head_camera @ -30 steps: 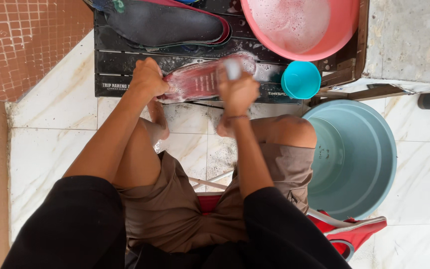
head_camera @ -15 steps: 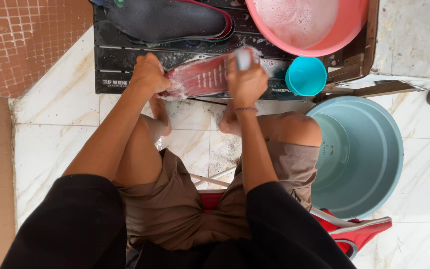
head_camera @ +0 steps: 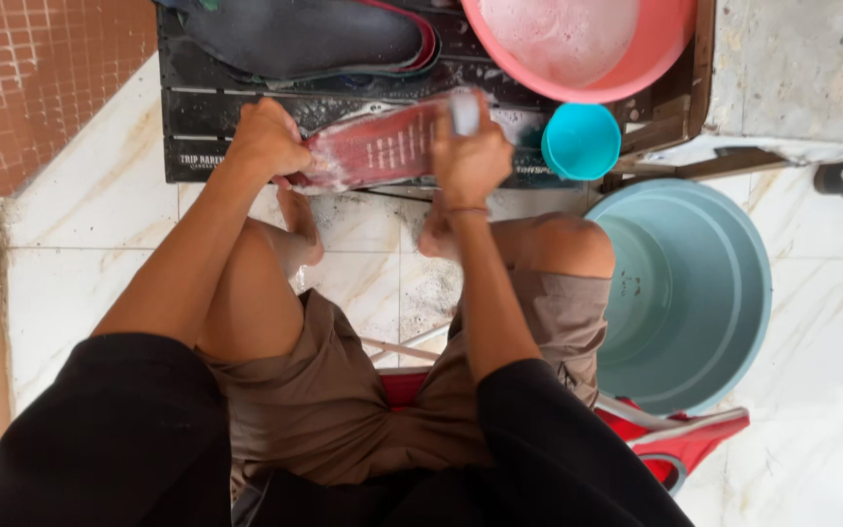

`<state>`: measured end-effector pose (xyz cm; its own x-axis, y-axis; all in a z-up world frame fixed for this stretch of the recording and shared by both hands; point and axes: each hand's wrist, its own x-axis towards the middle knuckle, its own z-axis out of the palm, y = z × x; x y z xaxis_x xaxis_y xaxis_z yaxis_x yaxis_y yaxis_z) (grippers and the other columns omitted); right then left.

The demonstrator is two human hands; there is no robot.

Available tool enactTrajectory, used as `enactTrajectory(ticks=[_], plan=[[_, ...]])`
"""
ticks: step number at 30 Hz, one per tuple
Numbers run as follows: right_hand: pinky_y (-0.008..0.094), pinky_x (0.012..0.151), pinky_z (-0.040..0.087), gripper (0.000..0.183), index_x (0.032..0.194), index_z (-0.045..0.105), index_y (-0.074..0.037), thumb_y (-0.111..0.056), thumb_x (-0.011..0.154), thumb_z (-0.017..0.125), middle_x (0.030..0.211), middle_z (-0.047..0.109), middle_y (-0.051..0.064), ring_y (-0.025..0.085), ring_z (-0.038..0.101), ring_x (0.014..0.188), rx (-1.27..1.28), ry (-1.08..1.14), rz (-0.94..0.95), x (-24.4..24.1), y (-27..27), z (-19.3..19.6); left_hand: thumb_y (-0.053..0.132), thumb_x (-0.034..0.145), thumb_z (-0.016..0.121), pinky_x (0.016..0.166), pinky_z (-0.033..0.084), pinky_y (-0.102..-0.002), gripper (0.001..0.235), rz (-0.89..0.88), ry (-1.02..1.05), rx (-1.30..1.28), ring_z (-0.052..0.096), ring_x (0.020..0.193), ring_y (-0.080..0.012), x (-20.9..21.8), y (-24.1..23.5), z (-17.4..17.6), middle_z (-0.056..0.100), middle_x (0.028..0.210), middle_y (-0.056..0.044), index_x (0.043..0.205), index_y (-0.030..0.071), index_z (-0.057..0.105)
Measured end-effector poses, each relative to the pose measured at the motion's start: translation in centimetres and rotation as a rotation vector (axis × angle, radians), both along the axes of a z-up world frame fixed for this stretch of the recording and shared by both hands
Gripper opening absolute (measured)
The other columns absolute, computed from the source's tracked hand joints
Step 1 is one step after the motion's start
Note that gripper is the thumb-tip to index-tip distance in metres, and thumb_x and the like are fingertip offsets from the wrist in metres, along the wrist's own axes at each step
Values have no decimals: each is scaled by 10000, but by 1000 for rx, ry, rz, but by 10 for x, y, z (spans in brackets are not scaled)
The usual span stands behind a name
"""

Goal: The person scrubs a red shoe insole with a brush and soapy water, repeatedly dipping the brush into a pink basin to apply more soap. The person flips the insole over to scrub both sides and then places it on a black crate next to other insoles.

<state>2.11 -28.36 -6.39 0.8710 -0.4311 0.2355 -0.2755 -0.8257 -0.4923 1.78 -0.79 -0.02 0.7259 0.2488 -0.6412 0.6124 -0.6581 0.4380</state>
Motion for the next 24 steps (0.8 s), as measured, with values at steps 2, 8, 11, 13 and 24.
enactTrajectory(ticks=[2, 8, 11, 13, 24], plan=[[666, 769, 609, 720, 1349, 838, -175, -738, 911, 736, 949, 852, 233, 532, 811, 902, 45, 8, 36, -25, 58, -15, 46, 784, 987, 515, 730, -429, 225, -7, -30, -5, 809, 682, -353, -5, -2, -13, 588, 1454, -318, 960, 6, 853], [519, 555, 577, 603, 1434, 759, -255, -675, 1004, 711, 862, 827, 133, 366, 794, 675, 81, -157, 391, -45, 108, -32, 88, 925, 889, 662, 725, -360, 53, -18, -59, -190, 808, 692, -222, -22, 32, -6, 816, 1002, -137, 947, 80, 842], [543, 635, 620, 677, 1386, 824, -205, -733, 968, 752, 906, 885, 141, 399, 836, 725, -1, -196, 258, -7, 44, -30, -1, 975, 844, 718, 701, -292, 62, 6, -70, -361, 838, 720, -230, -39, 45, 12, 834, 940, -108, 1016, 40, 824], [558, 705, 665, 665, 1387, 851, -193, -694, 954, 788, 976, 914, 162, 402, 864, 786, -45, -192, 148, 3, 23, -20, -72, 974, 782, 724, 710, -298, 129, -9, -78, -363, 855, 736, -253, -40, 46, 11, 824, 929, -121, 1015, 34, 844], [506, 777, 647, 507, 1317, 808, -221, -612, 997, 763, 1037, 908, 120, 371, 867, 902, 199, -172, 369, -21, 72, 8, 159, 1052, 882, 586, 737, -251, 213, -20, -124, -243, 860, 650, -247, -5, -21, 4, 839, 1100, -296, 1099, -42, 828]])
